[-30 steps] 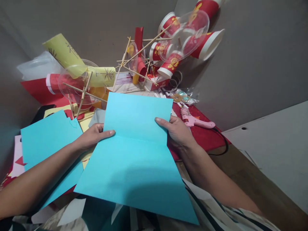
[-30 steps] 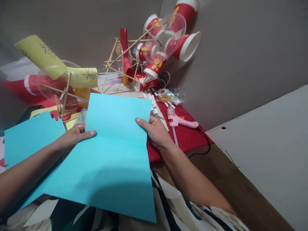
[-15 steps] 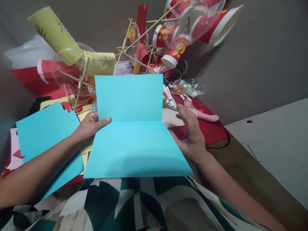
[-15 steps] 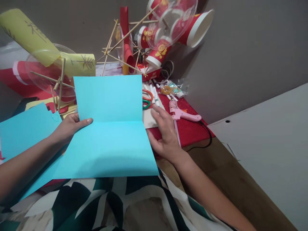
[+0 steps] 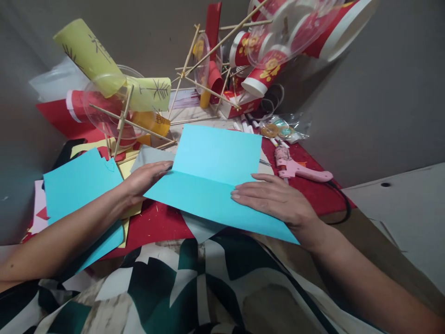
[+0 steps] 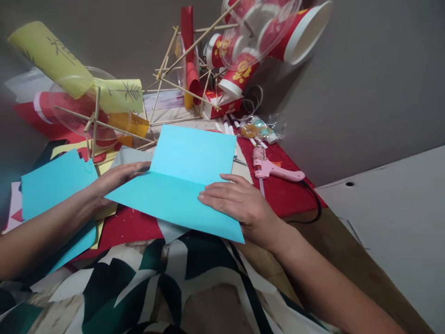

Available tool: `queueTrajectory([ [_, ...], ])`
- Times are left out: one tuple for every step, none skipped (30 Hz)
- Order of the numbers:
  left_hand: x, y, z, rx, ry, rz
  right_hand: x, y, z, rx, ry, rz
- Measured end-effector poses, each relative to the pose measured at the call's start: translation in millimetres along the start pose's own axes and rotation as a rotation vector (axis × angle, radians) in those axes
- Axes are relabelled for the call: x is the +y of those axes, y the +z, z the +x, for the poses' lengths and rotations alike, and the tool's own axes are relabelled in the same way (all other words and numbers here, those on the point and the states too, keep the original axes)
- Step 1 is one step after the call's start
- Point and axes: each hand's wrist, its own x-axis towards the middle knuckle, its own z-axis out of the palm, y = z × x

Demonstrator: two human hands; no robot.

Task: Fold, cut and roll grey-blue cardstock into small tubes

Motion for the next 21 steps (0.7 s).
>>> queueTrajectory([
  [1.5, -0.9, -3.1, 0.012, 0.013, 0.041, 1.8, -0.4, -0.3, -0.012, 0.026, 0.002],
  [2.8, -2.8, -7.4, 0.021, 0.023, 0.102, 3.3, -0.2, -0.6, -0.020, 0.043, 0.011],
  [3.8, -5.8, -12.5, 0.032, 0.044, 0.182, 4.4, 0.5, -1.0, -0.026, 0.053, 0.024],
  [4.5, -9.7, -18.0, 0.042, 0.088, 0.284, 5.3, 1.4, -1.5, -0.028, 0.061, 0.039],
  [4.7, -14.3, -23.4, 0.047, 0.159, 0.399, 5.9, 2.4, -2.1, -0.025, 0.068, 0.052],
  [4.5, -19.2, -28.2, 0.045, 0.256, 0.522, 6.3, 3.3, -2.7, -0.020, 0.077, 0.062],
  [4.0, -24.0, -31.9, 0.023, 0.370, 0.645, 6.6, 4.0, -3.1, -0.013, 0.087, 0.066],
  [3.0, -28.4, -34.5, -0.020, 0.493, 0.757, 6.9, 4.7, -3.4, -0.005, 0.097, 0.066],
  [1.8, -31.9, -35.8, -0.086, 0.615, 0.846, 7.2, 5.3, -3.5, 0.004, 0.102, 0.065],
  [0.3, -34.2, -36.0, -0.164, 0.724, 0.908, 7.5, 6.0, -3.5, 0.011, 0.099, 0.066],
  [-1.2, -35.3, -35.4, -0.244, 0.809, 0.941, 7.9, 6.9, -3.5, 0.016, 0.094, 0.069],
  [-2.8, -35.0, -34.3, -0.314, 0.868, 0.950, 8.4, 7.9, -3.6, 0.018, 0.088, 0.074],
  [-4.3, -33.7, -33.0, -0.367, 0.887, 0.943, 9.0, 9.2, -4.0, 0.017, 0.081, 0.082],
  [-5.7, -31.8, -31.6, -0.400, 0.877, 0.924, 9.8, 10.8, -4.6, 0.016, 0.075, 0.092],
  [-6.9, -29.6, -30.1, -0.425, 0.854, 0.900, 11.0, 12.6, -5.7, 0.016, 0.068, 0.102],
  [-7.9, -27.7, -28.7, -0.426, 0.811, 0.877, 12.6, 14.6, -7.0, 0.019, 0.061, 0.111],
  [-8.8, -26.4, -27.2, -0.424, 0.789, 0.860, 14.7, 17.0, -8.6, 0.025, 0.051, 0.120],
  [-9.6, -26.1, -25.7, -0.430, 0.774, 0.853, 17.1, 19.6, -10.2, 0.030, 0.041, 0.124],
  [-10.4, -26.7, -24.1, -0.434, 0.767, 0.841, 19.6, 22.4, -11.9, 0.030, 0.036, 0.124],
  [-11.2, -28.1, -22.5, -0.445, 0.770, 0.828, 21.9, 25.5, -13.3, 0.023, 0.034, 0.127],
  [-12.2, -30.1, -20.8, -0.462, 0.769, 0.821, 23.6, 28.5, -14.7, 0.010, 0.034, 0.131],
])
